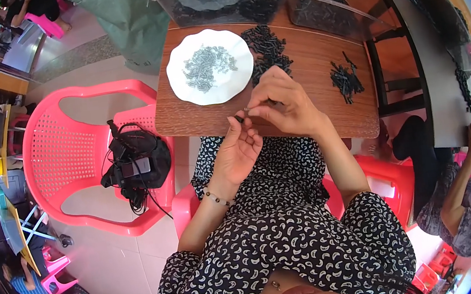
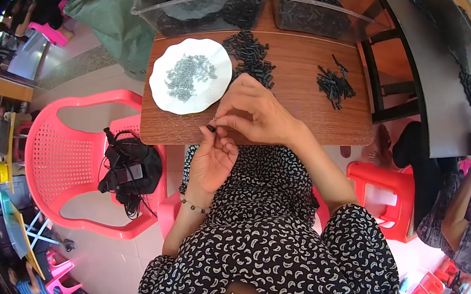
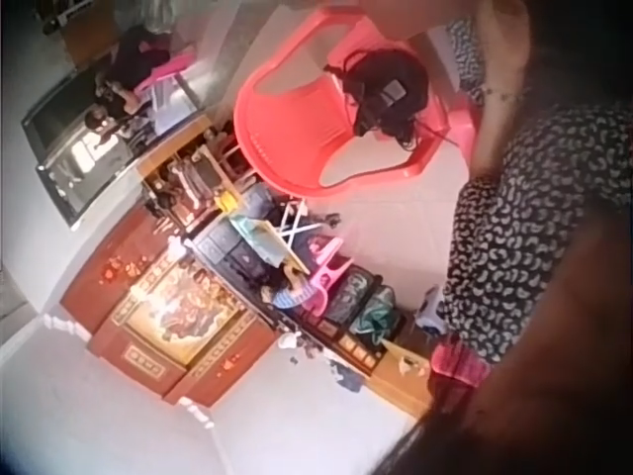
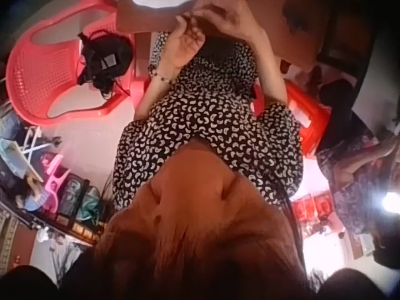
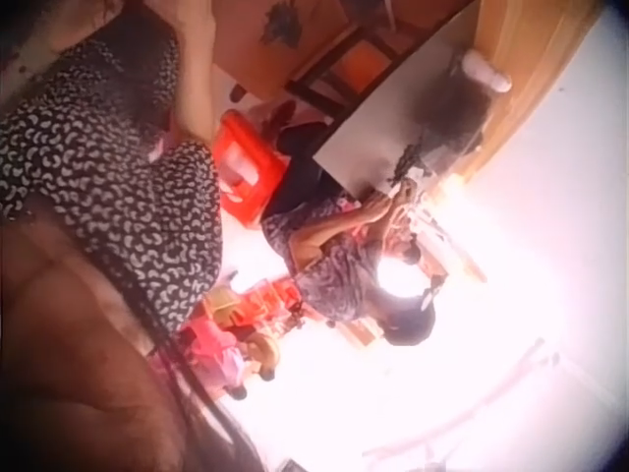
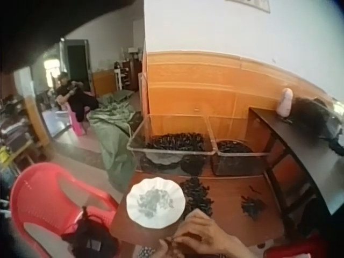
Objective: The person inserts tiny silver components into small black plastic tubes by hand at a workbench.
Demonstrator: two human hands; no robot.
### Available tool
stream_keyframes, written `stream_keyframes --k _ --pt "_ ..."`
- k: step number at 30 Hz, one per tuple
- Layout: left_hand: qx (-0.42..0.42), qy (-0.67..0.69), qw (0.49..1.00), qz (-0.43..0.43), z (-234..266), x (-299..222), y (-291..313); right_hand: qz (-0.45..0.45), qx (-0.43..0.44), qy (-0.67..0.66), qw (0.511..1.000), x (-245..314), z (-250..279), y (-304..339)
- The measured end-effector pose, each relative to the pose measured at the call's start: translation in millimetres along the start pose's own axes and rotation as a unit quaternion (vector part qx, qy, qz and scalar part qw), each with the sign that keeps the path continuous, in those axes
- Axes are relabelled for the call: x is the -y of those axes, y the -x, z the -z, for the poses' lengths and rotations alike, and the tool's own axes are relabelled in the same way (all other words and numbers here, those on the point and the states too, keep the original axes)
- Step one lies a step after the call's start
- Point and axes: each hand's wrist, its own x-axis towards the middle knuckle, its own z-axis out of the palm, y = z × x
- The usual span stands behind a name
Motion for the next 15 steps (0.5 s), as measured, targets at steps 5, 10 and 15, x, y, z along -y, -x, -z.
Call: stream_keyframes --k 5,10,15 --pt "0.015 0.016 1.000 0.017 -10.9 12.3 -0.5 0.019 -0.029 0.035 0.999 8.4 2.0 25.8" --pt "0.001 -0.008 1.000 0.005 -15.1 20.4 0.4 0.013 -0.027 0.069 0.997 8.0 2.0 37.5" --pt "0.026 -0.055 0.998 -0.022 -13.8 24.6 2.0 0.014 -0.031 0.079 0.996 8.5 1.1 43.4"
